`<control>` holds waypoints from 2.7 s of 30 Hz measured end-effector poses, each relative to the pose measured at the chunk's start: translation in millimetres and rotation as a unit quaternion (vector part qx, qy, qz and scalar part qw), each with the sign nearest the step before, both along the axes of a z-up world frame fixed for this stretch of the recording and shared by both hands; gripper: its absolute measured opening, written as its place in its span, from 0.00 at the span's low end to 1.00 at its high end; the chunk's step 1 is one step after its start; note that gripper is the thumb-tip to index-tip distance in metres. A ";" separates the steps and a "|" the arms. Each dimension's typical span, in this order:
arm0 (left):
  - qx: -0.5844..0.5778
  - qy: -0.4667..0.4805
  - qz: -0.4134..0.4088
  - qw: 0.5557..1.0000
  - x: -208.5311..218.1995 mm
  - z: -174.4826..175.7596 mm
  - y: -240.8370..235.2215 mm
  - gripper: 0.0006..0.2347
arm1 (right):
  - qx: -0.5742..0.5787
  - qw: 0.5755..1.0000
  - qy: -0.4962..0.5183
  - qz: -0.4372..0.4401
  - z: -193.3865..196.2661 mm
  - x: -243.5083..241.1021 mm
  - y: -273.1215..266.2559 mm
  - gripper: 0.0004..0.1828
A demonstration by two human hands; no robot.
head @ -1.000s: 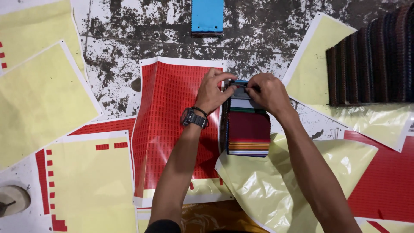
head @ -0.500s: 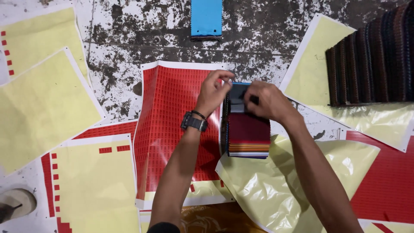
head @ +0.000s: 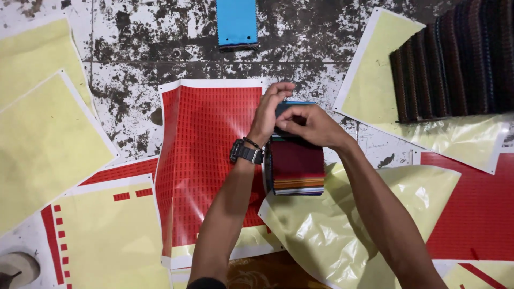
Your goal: The person peels small red adhesive stickers from a red grid sheet and applies them one by one to the edges of a stack of colorful notebooks. The person repeats this process for multiple notebooks, placing stickers on the top and side edges.
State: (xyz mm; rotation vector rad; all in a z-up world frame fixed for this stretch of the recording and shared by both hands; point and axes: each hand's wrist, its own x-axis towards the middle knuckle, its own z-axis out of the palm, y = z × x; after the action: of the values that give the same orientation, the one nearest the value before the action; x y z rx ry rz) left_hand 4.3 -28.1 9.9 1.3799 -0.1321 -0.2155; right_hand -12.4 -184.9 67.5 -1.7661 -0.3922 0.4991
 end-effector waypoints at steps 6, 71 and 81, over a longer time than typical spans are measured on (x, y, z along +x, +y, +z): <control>0.210 0.026 0.148 0.966 -5.1 32.8 13.0 0.09 | -0.010 1.000 -0.001 0.000 -11.6 0.8 -6.5 0.06; 0.319 -0.107 0.002 0.942 -0.2 -40.7 49.0 0.06 | -0.237 0.951 -0.182 -0.085 -66.9 12.7 2.3 0.06; 0.295 -0.050 0.007 0.954 -1.5 -40.1 48.9 0.08 | -0.165 0.973 -0.089 -0.132 -50.9 9.6 2.4 0.06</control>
State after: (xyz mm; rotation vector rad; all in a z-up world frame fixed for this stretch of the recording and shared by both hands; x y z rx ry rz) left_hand 2.8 20.8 -30.3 1.9886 -0.1489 -0.1798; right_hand -2.7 -182.5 16.6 -2.1571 -0.1981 0.2238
